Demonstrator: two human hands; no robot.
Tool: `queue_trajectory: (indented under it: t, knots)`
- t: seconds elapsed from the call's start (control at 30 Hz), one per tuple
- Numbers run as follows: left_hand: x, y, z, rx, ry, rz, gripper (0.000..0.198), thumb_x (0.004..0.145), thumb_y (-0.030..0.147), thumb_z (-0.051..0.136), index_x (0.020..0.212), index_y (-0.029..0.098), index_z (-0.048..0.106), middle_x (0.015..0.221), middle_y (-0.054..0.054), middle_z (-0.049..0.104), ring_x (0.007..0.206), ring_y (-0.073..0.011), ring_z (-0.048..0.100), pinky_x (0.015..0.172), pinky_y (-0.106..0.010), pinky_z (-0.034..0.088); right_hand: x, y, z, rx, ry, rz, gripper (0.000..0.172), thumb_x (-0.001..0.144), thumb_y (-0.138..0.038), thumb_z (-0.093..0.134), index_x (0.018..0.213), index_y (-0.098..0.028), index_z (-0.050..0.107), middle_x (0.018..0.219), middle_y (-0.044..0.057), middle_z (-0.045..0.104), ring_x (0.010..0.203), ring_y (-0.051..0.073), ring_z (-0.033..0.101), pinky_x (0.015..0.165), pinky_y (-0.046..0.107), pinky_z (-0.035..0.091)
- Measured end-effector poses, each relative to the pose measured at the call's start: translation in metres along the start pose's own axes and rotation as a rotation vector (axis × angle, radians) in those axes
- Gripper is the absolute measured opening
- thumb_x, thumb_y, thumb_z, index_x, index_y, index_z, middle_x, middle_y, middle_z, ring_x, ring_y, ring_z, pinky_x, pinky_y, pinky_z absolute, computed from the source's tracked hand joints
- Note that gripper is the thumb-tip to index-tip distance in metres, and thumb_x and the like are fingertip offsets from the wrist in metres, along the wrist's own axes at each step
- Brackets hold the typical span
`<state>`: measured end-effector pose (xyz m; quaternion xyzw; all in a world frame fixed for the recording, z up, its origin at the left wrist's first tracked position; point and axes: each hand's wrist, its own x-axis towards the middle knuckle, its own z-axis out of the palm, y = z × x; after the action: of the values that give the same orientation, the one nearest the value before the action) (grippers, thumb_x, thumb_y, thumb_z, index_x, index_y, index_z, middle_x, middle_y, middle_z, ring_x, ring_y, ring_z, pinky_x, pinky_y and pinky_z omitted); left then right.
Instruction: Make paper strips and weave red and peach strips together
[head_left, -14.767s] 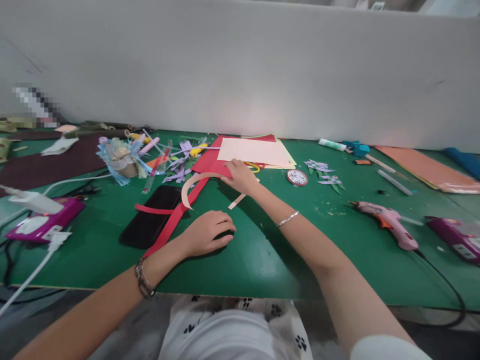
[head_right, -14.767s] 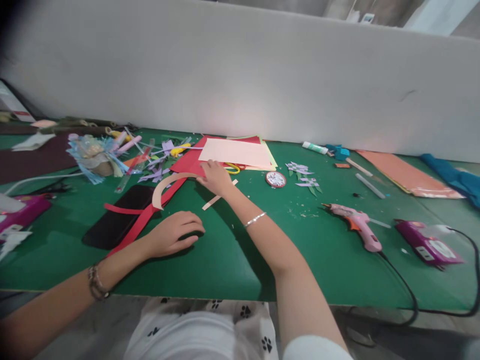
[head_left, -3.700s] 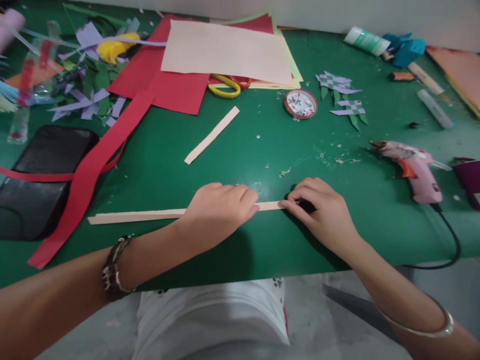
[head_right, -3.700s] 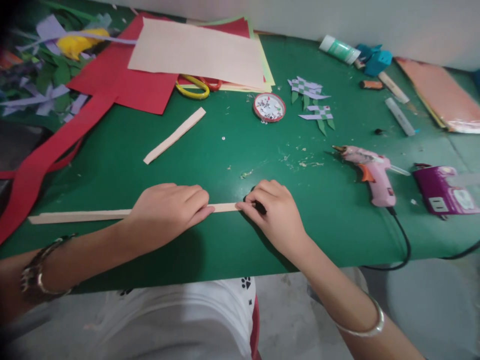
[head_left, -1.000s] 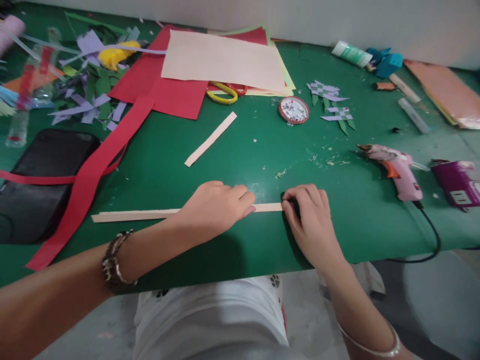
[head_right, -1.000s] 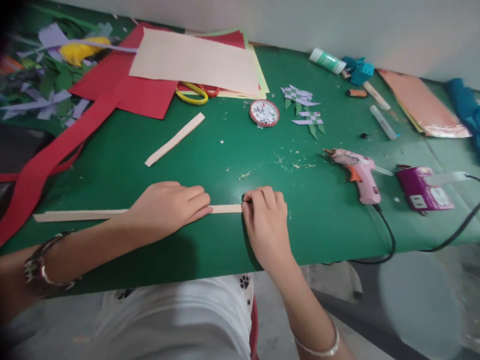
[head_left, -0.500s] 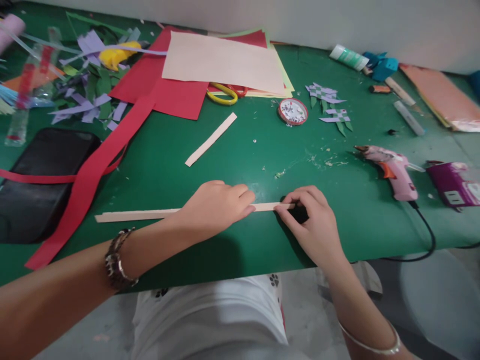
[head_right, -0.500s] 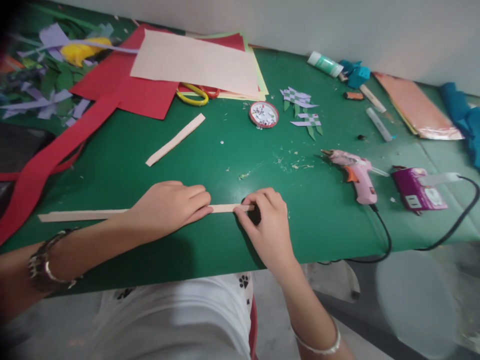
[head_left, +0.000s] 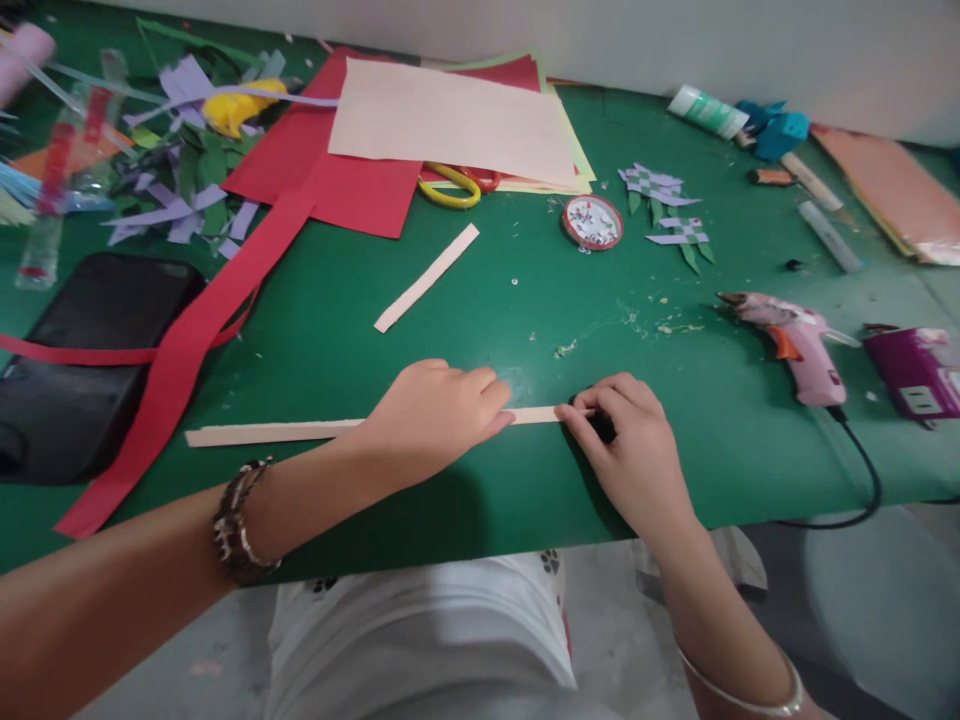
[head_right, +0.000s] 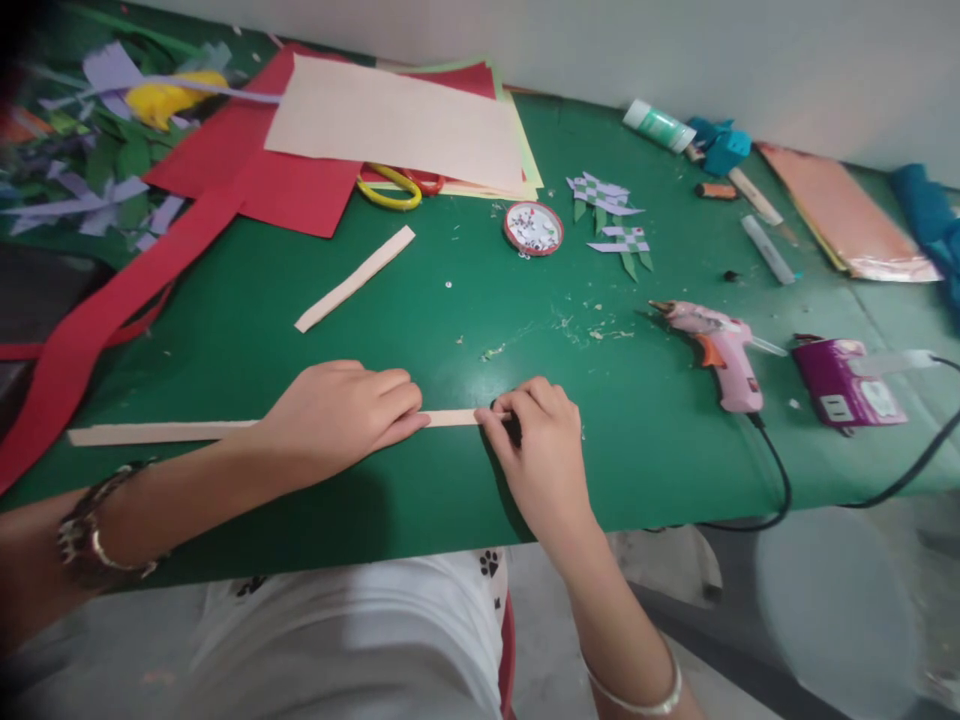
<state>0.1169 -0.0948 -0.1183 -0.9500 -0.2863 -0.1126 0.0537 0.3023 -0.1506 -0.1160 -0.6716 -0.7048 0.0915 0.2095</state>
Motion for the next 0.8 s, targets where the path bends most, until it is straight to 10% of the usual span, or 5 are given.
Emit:
queue_trajectory:
  t: [0.27, 0.43, 0.8]
  knots:
    - [0.0037, -0.0015, -0.0049, -0.038, -0.151, 0.036, 0.017, 0.085, 0.023, 0.038, 0.084, 0.020, 0.054, 0.060, 0.003, 0.051, 0.045, -0.0100, 0.045, 0.045, -0.024, 0.022, 0.0002, -0.0007, 0.0014, -0.113, 0.002, -0.024, 0.020, 0.079, -0.030, 0.050, 0.063, -0.019, 0.048, 0.066, 0.002, 0.050, 0.064, 0.016, 0.045, 0.060, 0.030, 0.034]
    - [0.0078, -0.0077, -0.0095, -0.048, -0.226, 0.218, 0.044, 0.083, 0.010, 0.034, 0.119, 0.034, 0.038, 0.071, 0.002, 0.050, 0.044, -0.0086, 0.038, 0.047, -0.024, 0.020, 0.0001, 0.0007, 0.0022, -0.109, 0.013, -0.037, 0.021, 0.080, -0.030, 0.048, 0.062, -0.019, 0.048, 0.065, 0.002, 0.049, 0.064, 0.016, 0.045, 0.060, 0.030, 0.033]
    - [0.0058, -0.0086, -0.0067, -0.116, -0.181, 0.220, 0.041, 0.087, 0.011, 0.025, 0.118, 0.031, 0.042, 0.070, 0.001, 0.048, 0.045, -0.0086, 0.037, 0.051, -0.023, 0.024, -0.0018, -0.0037, 0.0024, -0.158, 0.013, -0.017, 0.018, 0.078, -0.033, 0.048, 0.067, -0.019, 0.047, 0.072, 0.004, 0.049, 0.068, 0.018, 0.044, 0.063, 0.031, 0.035]
